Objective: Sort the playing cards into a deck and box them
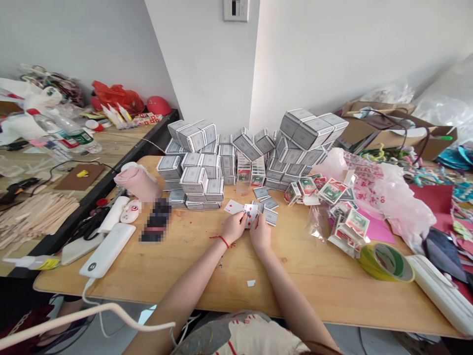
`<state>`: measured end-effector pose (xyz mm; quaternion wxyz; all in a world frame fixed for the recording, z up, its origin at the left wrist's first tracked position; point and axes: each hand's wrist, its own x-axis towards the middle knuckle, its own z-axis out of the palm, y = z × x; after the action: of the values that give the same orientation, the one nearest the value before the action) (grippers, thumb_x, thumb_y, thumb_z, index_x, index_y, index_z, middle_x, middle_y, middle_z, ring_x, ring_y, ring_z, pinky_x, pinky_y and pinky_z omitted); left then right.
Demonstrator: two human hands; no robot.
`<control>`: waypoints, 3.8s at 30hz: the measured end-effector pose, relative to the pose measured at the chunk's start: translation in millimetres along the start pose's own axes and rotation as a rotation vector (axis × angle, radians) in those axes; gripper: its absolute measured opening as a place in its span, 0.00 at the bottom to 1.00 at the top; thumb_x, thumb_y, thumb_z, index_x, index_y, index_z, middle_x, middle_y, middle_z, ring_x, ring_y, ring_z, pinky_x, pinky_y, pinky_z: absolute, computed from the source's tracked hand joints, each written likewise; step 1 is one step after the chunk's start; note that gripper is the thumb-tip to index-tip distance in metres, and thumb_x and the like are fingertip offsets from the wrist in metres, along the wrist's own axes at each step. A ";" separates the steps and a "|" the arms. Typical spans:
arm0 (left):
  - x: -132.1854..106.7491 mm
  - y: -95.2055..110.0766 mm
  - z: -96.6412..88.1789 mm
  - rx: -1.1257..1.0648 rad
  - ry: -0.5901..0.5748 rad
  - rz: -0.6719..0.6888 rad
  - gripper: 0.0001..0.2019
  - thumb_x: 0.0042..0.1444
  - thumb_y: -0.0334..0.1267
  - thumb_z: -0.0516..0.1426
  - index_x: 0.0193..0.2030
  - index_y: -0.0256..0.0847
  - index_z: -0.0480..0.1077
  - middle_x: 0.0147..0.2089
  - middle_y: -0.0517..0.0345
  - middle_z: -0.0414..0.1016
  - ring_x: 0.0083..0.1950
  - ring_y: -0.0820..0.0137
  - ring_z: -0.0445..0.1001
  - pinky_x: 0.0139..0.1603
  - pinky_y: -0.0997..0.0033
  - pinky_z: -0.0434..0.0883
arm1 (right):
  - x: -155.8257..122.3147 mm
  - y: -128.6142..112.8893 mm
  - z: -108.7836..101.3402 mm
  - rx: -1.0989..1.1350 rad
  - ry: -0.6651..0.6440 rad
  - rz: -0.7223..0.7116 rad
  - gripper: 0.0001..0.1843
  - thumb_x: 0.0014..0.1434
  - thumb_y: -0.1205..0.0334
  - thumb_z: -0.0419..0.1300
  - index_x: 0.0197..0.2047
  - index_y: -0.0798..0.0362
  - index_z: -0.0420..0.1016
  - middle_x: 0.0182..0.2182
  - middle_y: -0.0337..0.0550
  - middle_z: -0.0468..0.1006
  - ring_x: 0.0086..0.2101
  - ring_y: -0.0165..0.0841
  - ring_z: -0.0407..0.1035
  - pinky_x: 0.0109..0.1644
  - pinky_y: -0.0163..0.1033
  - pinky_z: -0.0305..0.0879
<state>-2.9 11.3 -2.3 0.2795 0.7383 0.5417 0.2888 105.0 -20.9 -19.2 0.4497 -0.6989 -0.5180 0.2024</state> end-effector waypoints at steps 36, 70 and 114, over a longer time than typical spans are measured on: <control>-4.8 3.1 6.4 -0.002 0.048 -0.038 0.20 0.59 0.47 0.42 0.21 0.38 0.60 0.19 0.60 0.62 0.21 0.76 0.57 0.24 0.74 0.49 | 11.9 4.0 -19.7 1.282 -0.316 0.443 0.13 0.54 0.53 0.54 0.40 0.48 0.72 0.41 0.40 0.76 0.44 0.37 0.68 0.47 0.42 0.65; -33.4 4.5 -22.3 -0.044 0.138 0.056 0.16 0.58 0.44 0.44 0.24 0.39 0.61 0.25 0.59 0.64 0.29 0.73 0.62 0.32 0.74 0.60 | -2.6 -3.3 -7.9 1.047 -0.283 0.354 0.14 0.49 0.48 0.59 0.30 0.51 0.71 0.24 0.37 0.73 0.25 0.31 0.64 0.28 0.35 0.60; -6.0 33.4 -40.7 -0.050 -0.183 0.101 0.11 0.55 0.44 0.51 0.36 0.41 0.70 0.36 0.56 0.74 0.37 0.69 0.71 0.38 0.71 0.65 | -8.9 -0.2 -5.2 0.687 -0.380 0.138 0.15 0.51 0.50 0.56 0.24 0.53 0.70 0.18 0.37 0.67 0.21 0.29 0.60 0.26 0.34 0.57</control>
<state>-12.7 1.0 48.7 0.3314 0.7806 0.4687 0.2474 105.3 -31.1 -18.0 0.5387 -0.4910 -0.4460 0.5194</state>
